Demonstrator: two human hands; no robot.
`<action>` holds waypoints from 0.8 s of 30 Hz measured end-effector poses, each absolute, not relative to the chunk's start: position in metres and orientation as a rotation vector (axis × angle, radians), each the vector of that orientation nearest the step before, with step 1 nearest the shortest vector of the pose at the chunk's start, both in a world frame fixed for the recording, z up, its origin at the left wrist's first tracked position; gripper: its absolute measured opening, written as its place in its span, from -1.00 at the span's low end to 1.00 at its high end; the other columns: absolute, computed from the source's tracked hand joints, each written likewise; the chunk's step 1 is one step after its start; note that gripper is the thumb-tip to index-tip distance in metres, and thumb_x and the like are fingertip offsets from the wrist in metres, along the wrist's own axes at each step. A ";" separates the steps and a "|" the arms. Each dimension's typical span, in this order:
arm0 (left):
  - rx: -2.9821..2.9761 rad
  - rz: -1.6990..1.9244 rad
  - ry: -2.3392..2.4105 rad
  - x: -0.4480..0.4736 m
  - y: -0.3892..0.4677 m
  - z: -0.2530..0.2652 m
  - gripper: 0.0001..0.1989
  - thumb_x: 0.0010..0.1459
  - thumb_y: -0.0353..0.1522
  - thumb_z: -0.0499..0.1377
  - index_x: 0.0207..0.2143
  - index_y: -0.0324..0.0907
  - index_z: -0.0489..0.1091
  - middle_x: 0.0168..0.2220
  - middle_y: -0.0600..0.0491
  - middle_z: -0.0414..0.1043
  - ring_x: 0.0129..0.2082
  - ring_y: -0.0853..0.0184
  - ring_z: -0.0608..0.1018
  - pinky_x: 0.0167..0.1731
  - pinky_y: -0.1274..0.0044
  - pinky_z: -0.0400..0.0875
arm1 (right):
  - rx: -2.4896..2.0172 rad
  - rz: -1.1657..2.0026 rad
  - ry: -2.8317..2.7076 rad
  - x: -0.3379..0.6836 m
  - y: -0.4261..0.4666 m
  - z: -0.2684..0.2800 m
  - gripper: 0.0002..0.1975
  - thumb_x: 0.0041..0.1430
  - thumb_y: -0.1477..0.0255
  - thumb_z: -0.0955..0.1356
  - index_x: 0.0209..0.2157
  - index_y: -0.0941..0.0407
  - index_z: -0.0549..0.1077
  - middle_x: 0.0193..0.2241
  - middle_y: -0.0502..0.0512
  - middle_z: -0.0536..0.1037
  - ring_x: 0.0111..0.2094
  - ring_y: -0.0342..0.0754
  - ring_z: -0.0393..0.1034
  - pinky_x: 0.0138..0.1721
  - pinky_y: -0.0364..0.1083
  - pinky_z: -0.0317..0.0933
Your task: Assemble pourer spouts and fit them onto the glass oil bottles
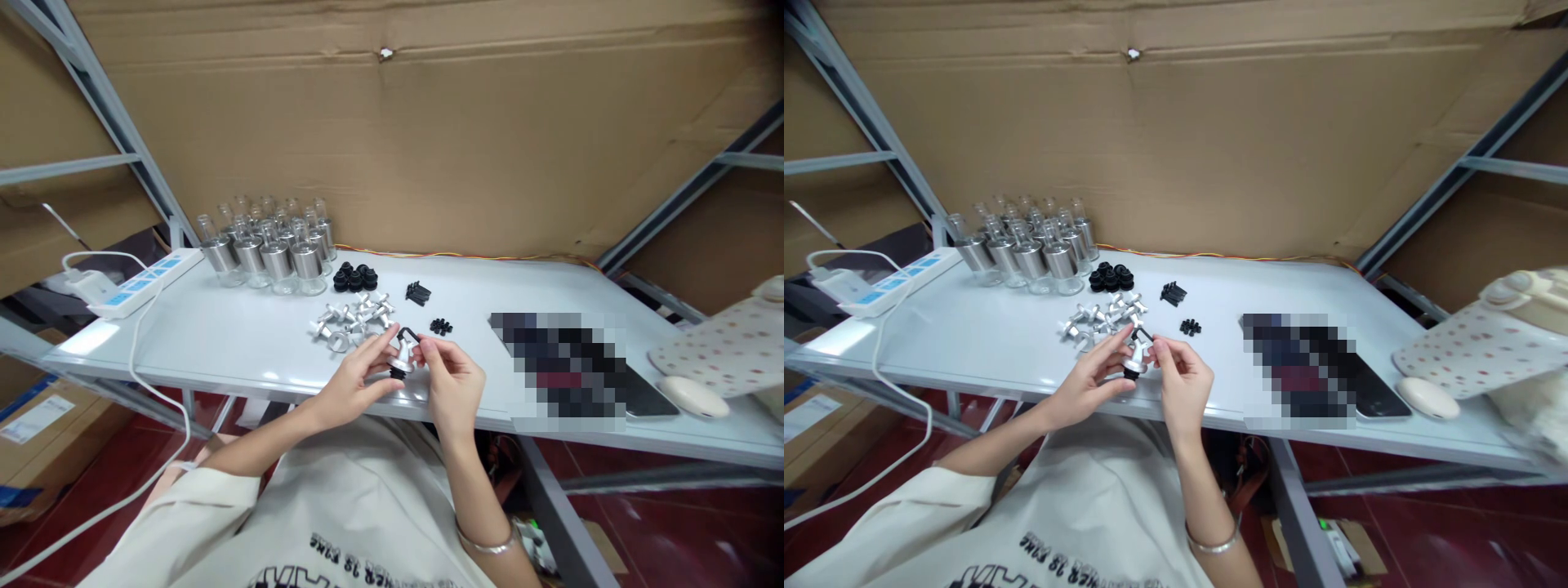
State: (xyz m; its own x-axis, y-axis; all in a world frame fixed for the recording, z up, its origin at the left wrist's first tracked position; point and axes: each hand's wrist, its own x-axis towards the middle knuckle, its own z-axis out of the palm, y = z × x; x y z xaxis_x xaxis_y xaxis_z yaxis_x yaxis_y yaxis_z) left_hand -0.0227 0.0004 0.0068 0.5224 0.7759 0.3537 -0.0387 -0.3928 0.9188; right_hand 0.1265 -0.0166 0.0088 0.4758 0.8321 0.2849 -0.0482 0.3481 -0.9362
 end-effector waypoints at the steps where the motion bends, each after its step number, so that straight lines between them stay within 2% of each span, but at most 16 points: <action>1: 1.759 1.009 0.619 -0.023 0.000 0.007 -0.30 0.13 -0.31 0.22 0.28 0.07 0.01 -0.06 -0.02 0.25 -0.06 0.31 0.39 0.03 0.41 0.36 | -1.069 0.685 -0.920 0.126 -0.017 0.009 -0.80 0.01 0.31 0.42 -0.42 0.17 0.56 -0.59 0.01 0.54 -0.55 -0.12 0.39 -0.44 -0.11 0.29; 10: 1.736 1.034 0.649 -0.023 -0.001 0.008 -0.38 0.14 -0.30 0.22 0.24 0.08 0.12 -0.05 -0.02 0.26 -0.02 0.28 0.38 0.05 0.39 0.35 | -1.043 0.695 -0.969 0.125 -0.020 0.010 -0.84 0.03 0.34 0.41 -0.43 0.16 0.54 -0.58 0.00 0.53 -0.52 -0.12 0.39 -0.42 -0.11 0.31; 15: 1.561 1.077 0.622 -0.023 0.000 0.007 -0.37 0.08 -0.33 0.27 0.20 0.01 0.19 -0.07 -0.02 0.29 -0.12 0.33 0.41 0.02 0.41 0.35 | -0.982 0.674 -1.125 0.126 -0.020 0.007 -0.84 0.09 0.34 0.39 -0.32 0.13 0.52 -0.48 0.02 0.51 -0.43 -0.11 0.40 -0.32 -0.08 0.32; 19: 1.429 1.068 0.554 -0.024 0.001 0.010 -0.37 0.05 -0.37 0.29 0.18 0.03 0.22 -0.13 0.03 0.30 -0.22 0.40 0.43 -0.06 0.47 0.38 | -0.892 0.644 -1.238 0.127 -0.020 0.004 -0.73 -0.02 0.37 0.47 -0.22 0.08 0.48 -0.42 0.00 0.45 -0.37 -0.11 0.35 -0.26 -0.07 0.31; 24: 1.407 1.024 0.505 -0.025 0.001 0.012 -0.38 0.02 -0.37 0.31 0.15 0.06 0.26 -0.18 0.05 0.28 -0.26 0.42 0.44 -0.15 0.51 0.42 | -0.870 0.696 -1.151 0.128 -0.020 0.006 -0.84 0.07 0.31 0.41 -0.33 0.10 0.48 -0.47 0.01 0.44 -0.41 -0.11 0.37 -0.34 -0.09 0.33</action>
State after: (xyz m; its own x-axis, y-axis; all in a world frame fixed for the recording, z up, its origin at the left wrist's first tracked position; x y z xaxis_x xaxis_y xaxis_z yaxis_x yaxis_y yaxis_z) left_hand -0.0250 0.0008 0.0125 0.5084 0.8166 0.2732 -0.2806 -0.1428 0.9491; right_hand 0.1275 -0.0202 0.0064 0.2733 0.8365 0.4750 -0.0316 0.5013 -0.8647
